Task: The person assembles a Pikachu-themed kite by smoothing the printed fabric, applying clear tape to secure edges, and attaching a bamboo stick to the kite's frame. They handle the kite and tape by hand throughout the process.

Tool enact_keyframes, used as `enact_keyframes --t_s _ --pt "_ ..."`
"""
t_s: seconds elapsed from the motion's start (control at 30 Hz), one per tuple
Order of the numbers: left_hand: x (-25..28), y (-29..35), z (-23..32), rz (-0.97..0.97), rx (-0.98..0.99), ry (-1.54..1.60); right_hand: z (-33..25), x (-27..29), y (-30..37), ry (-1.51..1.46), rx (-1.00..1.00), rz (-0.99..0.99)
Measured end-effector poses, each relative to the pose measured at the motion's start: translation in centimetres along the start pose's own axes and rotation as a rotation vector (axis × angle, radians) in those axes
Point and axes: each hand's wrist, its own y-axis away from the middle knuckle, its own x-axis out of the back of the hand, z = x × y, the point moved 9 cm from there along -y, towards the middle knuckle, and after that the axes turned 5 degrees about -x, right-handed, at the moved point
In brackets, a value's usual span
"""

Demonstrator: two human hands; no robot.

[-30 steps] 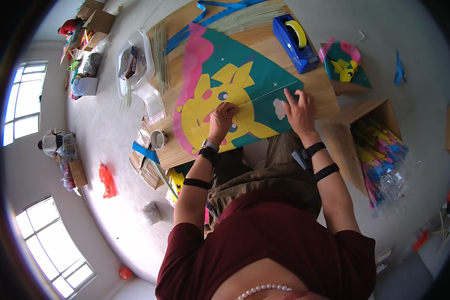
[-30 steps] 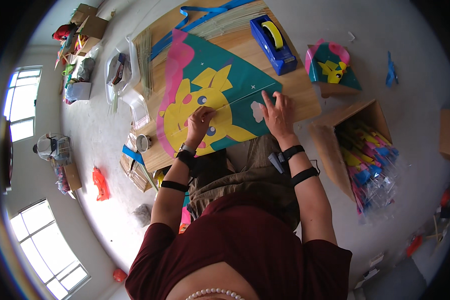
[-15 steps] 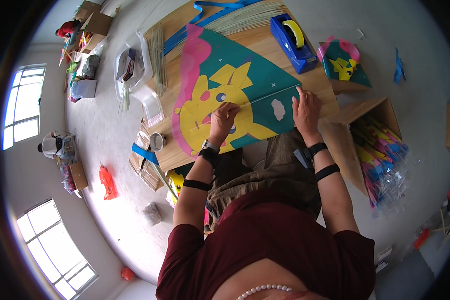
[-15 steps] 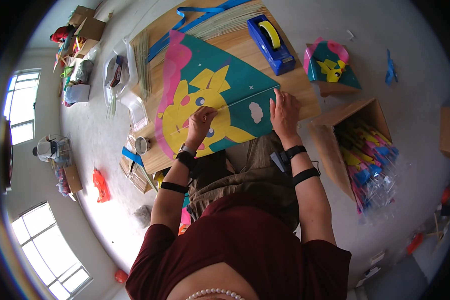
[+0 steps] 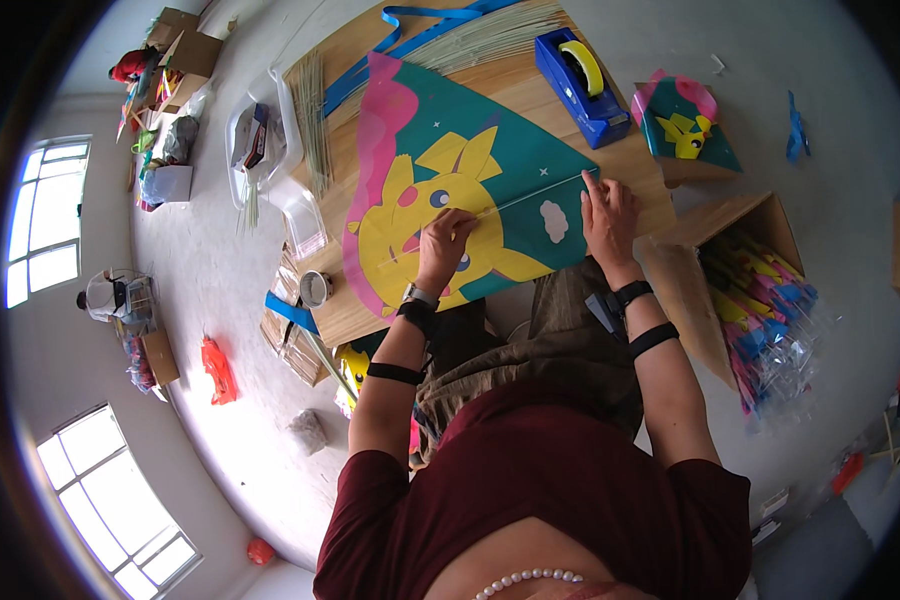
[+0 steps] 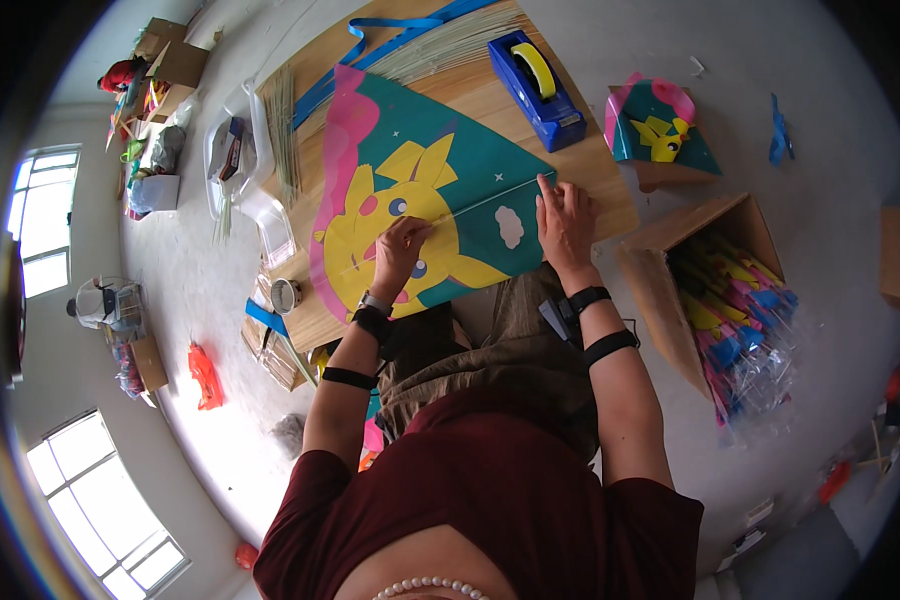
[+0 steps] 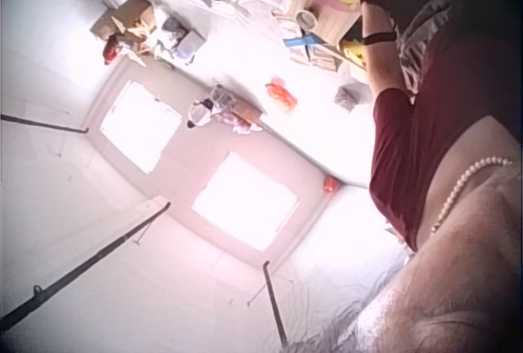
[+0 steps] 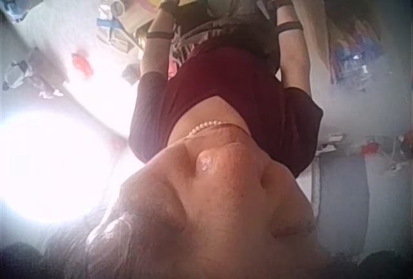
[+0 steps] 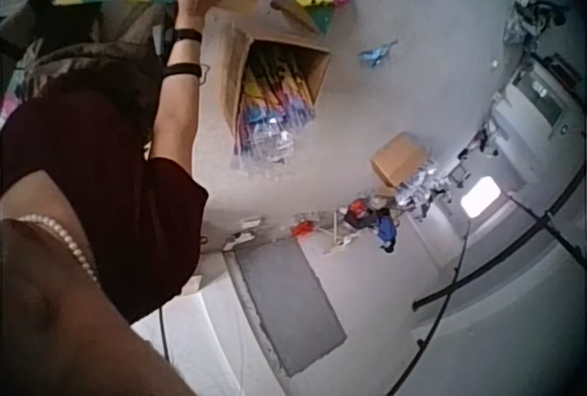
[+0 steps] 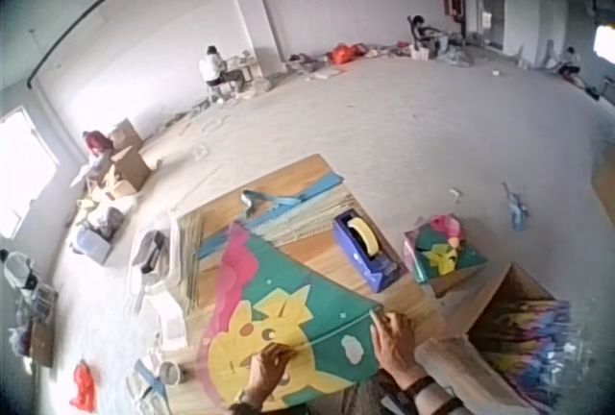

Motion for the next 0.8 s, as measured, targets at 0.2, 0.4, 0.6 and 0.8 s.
enact_keyframes --t_s 0.2,0.4,0.6,0.8 --pt "-0.2 -0.02 -0.01 0.002 -0.003 0.015 0.04 -0.14 0.02 0.011 -0.002 -0.001" --pt "-0.28 -0.05 -0.23 -0.012 0.018 -0.007 0.12 -0.31 0.06 0.027 -0.012 -0.01" --pt "-0.41 -0.17 -0.13 -0.015 0.02 -0.009 0.16 -0.38 0.04 0.027 -0.026 -0.021" --pt "-0.4 -0.05 -0.27 -0.01 0.004 -0.017 0.02 -0.36 0.1 0.019 -0.017 -0.01"
